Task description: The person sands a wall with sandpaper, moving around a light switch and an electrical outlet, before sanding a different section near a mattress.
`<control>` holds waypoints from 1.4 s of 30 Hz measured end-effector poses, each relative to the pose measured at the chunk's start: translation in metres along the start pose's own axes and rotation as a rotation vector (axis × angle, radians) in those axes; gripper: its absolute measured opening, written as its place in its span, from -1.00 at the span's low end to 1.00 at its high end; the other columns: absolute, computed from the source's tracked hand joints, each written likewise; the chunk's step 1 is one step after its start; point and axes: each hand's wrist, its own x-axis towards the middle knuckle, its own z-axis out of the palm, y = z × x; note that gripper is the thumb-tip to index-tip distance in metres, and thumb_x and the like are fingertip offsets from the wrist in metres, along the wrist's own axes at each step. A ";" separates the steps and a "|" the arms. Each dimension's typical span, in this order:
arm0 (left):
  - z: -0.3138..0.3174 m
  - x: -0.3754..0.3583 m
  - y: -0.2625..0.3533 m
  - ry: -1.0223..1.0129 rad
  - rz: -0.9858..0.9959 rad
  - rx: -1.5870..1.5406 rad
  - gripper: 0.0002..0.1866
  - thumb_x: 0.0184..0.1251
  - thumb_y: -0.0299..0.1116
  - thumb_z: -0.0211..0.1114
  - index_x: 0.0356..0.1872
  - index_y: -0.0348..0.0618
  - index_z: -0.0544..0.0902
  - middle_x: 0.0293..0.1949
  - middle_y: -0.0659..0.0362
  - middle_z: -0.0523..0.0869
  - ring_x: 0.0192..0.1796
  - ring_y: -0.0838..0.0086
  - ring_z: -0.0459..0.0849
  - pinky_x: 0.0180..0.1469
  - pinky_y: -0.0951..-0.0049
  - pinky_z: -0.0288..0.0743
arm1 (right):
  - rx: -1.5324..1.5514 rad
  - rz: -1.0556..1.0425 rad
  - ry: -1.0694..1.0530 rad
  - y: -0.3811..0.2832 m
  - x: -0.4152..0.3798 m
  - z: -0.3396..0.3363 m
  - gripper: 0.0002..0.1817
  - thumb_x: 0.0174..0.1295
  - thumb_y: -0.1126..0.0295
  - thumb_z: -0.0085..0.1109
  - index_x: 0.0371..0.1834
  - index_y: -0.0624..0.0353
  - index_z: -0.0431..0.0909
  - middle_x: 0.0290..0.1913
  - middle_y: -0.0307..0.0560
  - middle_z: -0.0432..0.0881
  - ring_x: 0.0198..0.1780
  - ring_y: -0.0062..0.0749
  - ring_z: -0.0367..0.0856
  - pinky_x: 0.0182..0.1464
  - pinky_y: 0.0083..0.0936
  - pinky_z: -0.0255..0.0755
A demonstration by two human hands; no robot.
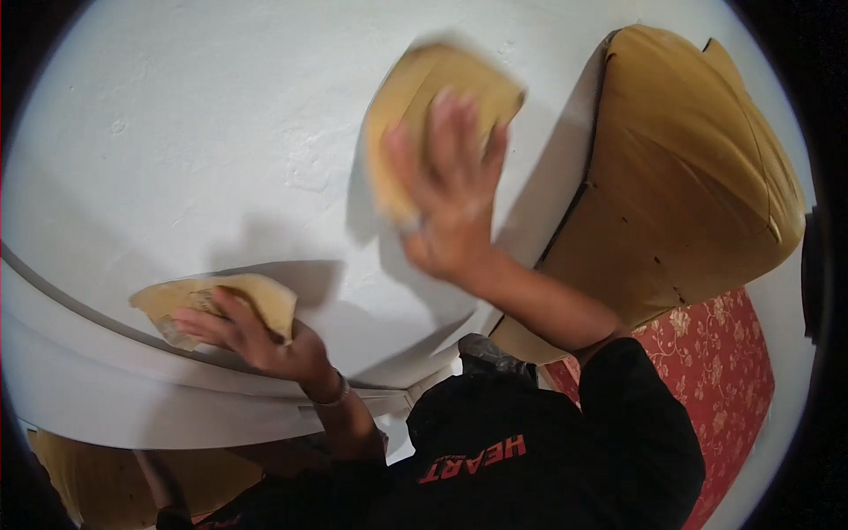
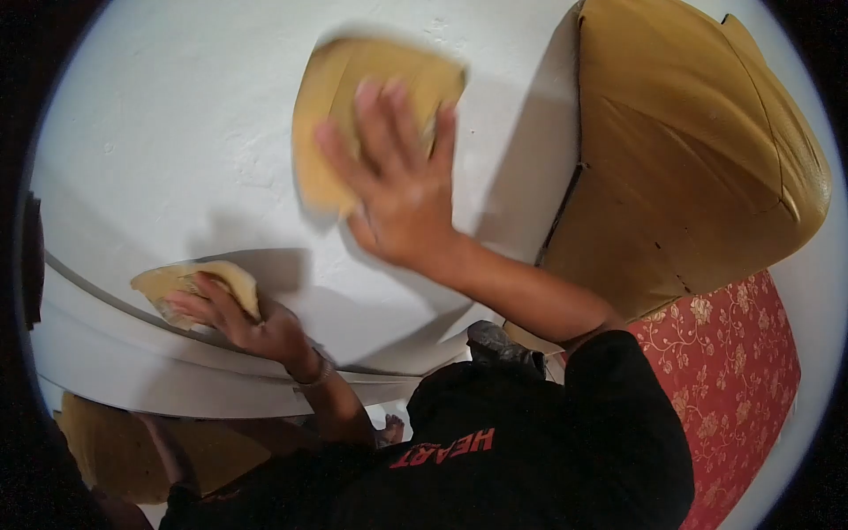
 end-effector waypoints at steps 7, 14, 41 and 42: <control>0.002 -0.009 -0.012 0.048 -0.153 0.155 -0.57 0.40 -0.36 -0.17 0.20 -0.43 0.25 0.33 -0.23 -0.02 0.38 -0.04 -0.08 0.35 0.04 -0.19 | 0.057 0.063 0.066 0.017 0.030 -0.014 -0.36 0.06 0.16 0.04 0.27 0.10 0.25 0.39 0.18 -0.09 0.44 -0.08 -0.28 0.33 -0.06 -0.63; 0.005 -0.043 -0.018 0.056 -0.327 -0.020 -0.49 0.41 -0.33 -0.15 0.29 -0.37 0.06 0.35 -0.19 -0.11 0.38 0.07 -0.01 0.35 0.18 -0.10 | 0.077 -0.034 -0.127 -0.027 -0.063 0.031 -0.31 -0.20 0.34 0.13 0.17 -0.32 0.38 0.24 -0.10 0.32 0.34 -0.31 0.15 0.18 0.16 -0.04; 0.006 -0.022 -0.012 0.243 -0.493 -0.426 -0.35 0.39 -0.15 -0.06 0.33 -0.31 -0.05 0.34 -0.12 -0.02 0.36 0.26 0.07 0.35 0.30 -0.08 | 0.124 0.005 -0.279 -0.016 -0.065 0.014 -0.24 -0.19 0.18 0.21 0.25 -0.19 0.29 0.35 0.17 0.06 0.41 -0.07 -0.05 0.21 0.23 -0.21; 0.007 -0.023 -0.015 0.250 -0.491 -0.430 -0.35 0.39 -0.15 -0.06 0.33 -0.31 -0.05 0.34 -0.12 -0.02 0.36 0.26 0.07 0.35 0.30 -0.08 | 0.188 -0.103 -0.284 -0.023 -0.101 0.030 -0.24 -0.23 0.16 0.26 0.21 -0.27 0.33 0.27 0.09 0.25 0.36 -0.17 0.11 0.08 0.28 0.00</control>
